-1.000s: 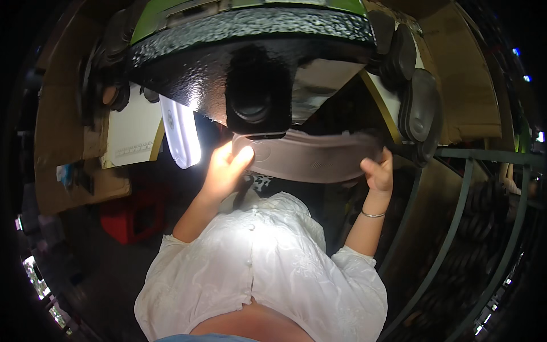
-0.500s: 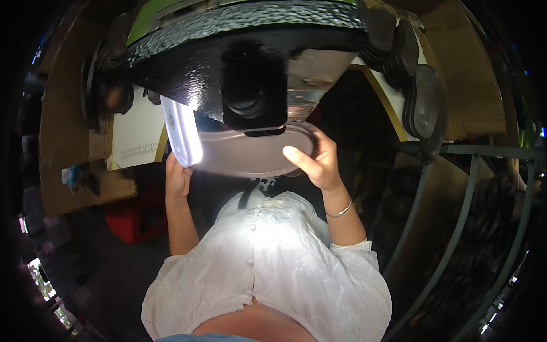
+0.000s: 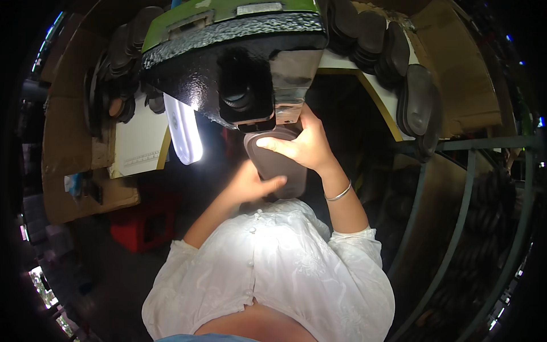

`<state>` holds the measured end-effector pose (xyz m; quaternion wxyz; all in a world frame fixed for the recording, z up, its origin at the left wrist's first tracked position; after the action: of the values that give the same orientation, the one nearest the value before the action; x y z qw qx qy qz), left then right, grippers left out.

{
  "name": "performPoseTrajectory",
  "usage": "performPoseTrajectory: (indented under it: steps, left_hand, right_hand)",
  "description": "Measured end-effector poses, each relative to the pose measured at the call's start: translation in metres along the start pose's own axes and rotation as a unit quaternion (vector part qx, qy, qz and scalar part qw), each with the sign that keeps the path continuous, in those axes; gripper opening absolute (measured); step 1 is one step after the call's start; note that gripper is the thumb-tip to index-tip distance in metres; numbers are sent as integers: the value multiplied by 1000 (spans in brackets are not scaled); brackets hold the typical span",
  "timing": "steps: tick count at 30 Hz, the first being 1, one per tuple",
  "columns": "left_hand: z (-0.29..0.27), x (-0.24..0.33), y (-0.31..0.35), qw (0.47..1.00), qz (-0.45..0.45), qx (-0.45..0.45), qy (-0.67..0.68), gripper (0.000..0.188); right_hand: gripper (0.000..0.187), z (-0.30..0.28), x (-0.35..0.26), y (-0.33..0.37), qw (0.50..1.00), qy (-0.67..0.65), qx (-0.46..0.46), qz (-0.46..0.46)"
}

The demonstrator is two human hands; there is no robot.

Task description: The person repeatedly picks up brown shoe soles from a nearby stack and presses them against a green grinding machine to smooth the edges. After each grind, the sole is placed back on the stack. The process is repeated continuously throughout the clip.

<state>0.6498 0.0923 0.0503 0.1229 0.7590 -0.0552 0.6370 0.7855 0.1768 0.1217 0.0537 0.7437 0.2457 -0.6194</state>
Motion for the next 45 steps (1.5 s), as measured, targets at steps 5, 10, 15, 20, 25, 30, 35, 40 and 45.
performPoseTrajectory:
  steps: [5,10,15,20,25,30,35,40,45]
  left_hand:
    - [-15,50,-25,990,-12,86,111,28]
    - [-18,59,-14,981,-23,128,146,24]
    - [-28,31,0,968,5,194,156,23]
    - [-35,9,18,962,-46,141,231,17]
    - [-51,-2,39,955,-41,134,260,20]
    - [-74,-10,55,945,-81,222,226,29]
    - [-97,-42,68,927,-80,260,260,29]
    - [-80,-76,67,959,-163,185,140,25]
    - [-26,-61,46,974,-211,-68,39,25]
  right_hand:
    - [55,-13,22,26,963,-223,5,150]
    - [55,-33,69,100,929,-88,-234,272]
    - [29,-81,78,116,938,-263,25,226]
    - [30,-84,71,78,895,-371,221,114]
    - [33,-36,36,40,890,-332,305,76]
    - [43,16,31,34,855,-419,299,70]
    - [39,50,34,34,872,-425,226,85]
    - [38,37,22,22,941,-317,46,110]
    - [31,17,-3,4,956,-246,-63,147]
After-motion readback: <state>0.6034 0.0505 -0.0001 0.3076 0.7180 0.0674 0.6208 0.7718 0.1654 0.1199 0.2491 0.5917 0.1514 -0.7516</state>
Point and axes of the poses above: each hand's wrist, its own y-axis away from the middle knuckle, its own z-axis out of the palm, x = y × z, the point moved 2 cm from there along -y, towards the middle knuckle, and after that the axes turned 2 degrees about x, right-handed, at the moved point
